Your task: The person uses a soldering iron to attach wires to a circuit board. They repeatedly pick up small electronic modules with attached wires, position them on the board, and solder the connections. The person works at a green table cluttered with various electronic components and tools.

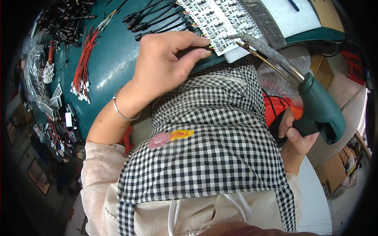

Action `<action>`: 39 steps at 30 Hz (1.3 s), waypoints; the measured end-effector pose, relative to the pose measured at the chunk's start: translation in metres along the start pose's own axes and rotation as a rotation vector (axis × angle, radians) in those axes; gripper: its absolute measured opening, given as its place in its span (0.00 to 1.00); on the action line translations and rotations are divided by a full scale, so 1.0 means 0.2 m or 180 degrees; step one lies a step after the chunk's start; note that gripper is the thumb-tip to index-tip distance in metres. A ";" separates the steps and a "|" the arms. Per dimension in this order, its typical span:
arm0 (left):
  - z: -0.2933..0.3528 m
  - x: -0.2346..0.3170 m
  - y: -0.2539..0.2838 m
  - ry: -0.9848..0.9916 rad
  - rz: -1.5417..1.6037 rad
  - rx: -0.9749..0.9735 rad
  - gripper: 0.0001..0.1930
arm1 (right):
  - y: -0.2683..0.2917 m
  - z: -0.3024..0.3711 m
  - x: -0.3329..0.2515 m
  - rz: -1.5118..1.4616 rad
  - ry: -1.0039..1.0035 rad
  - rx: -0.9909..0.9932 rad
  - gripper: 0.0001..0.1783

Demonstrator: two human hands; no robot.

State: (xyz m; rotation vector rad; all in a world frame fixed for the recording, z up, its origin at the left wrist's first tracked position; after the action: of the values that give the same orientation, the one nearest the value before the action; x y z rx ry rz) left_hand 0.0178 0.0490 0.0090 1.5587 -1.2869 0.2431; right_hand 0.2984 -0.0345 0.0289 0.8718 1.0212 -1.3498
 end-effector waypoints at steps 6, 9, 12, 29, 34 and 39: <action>0.00 0.02 0.01 -0.0715 -0.0415 -0.0169 0.12 | 0.00 0.00 0.01 -0.0131 -0.0107 -0.0023 0.38; -0.02 0.06 0.01 -0.1034 -0.0650 -0.0157 0.15 | 0.00 0.01 0.02 -0.0136 -0.0121 0.0015 0.39; -0.03 0.07 0.00 -0.1053 -0.0726 -0.0242 0.15 | 0.02 0.02 0.04 -0.0167 -0.0015 0.0118 0.38; 0.02 0.13 -0.06 -0.1552 -0.1270 -0.0542 0.17 | 0.10 0.08 0.07 0.0156 -0.0029 -0.0072 0.38; 0.02 0.11 -0.06 -0.1747 -0.1169 -0.0297 0.17 | 0.11 0.09 0.09 0.0280 0.0096 0.0011 0.36; 0.04 0.10 -0.06 -0.1769 -0.1174 -0.0346 0.16 | 0.10 0.07 0.07 0.0386 -0.0035 -0.0046 0.34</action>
State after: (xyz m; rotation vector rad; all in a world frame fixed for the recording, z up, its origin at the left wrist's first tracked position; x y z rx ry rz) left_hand 0.0327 0.0299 0.0120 1.7990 -1.3605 -0.5193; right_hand 0.3177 -0.0511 0.0180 0.9003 0.9533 -1.2427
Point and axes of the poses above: each hand's wrist, its own z-axis away from the middle knuckle, its own y-axis out of the back of the hand, x = y × z, the point moved 5 cm from there along -z, towards the middle knuckle, and after that the axes turned 14 degrees about -y, right-handed, at the moved point
